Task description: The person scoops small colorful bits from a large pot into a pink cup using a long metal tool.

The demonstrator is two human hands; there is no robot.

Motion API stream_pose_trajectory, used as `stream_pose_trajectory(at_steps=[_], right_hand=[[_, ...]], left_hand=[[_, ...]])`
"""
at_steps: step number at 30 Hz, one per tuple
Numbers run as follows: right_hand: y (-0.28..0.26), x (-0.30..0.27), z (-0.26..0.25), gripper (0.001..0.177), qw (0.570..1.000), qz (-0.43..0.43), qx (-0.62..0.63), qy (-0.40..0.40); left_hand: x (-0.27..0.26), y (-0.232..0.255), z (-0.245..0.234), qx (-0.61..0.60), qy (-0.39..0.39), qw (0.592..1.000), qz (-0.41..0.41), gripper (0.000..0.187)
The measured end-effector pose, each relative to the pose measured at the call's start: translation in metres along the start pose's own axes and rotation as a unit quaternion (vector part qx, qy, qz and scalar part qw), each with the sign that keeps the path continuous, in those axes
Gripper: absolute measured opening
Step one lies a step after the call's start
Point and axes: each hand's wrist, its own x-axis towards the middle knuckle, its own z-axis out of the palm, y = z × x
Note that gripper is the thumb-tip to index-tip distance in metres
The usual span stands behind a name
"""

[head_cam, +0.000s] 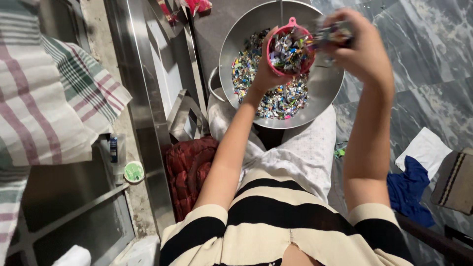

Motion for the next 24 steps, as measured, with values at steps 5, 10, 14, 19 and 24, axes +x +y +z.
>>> stream_pose_trajectory(at_steps=[5, 10, 14, 19, 24], right_hand=[[-0.027, 0.018, 0.039, 0.049, 0.967, -0.147, -0.187, -0.087], [-0.037, 0.023, 0.041, 0.059, 0.945, -0.235, -0.206, -0.094], [-0.057, 0.018, 0.036, 0.06, 0.949, -0.225, -0.194, -0.104], [-0.04, 0.008, 0.016, 0.046, 0.982, -0.153, -0.071, -0.083], [0.122, 0.004, 0.036, 0.02, 0.94, 0.075, 0.265, 0.201]], left_hand=[[-0.002, 0.001, -0.001, -0.074, -0.006, 0.996, -0.051, 0.134], [0.0, 0.006, -0.002, -0.057, -0.005, 0.998, -0.036, 0.134], [0.002, 0.002, -0.001, -0.057, -0.002, 0.998, -0.021, 0.13], [0.002, -0.002, -0.002, -0.055, 0.004, 0.998, -0.021, 0.131], [0.0, -0.011, -0.004, -0.094, 0.022, 0.995, -0.021, 0.134]])
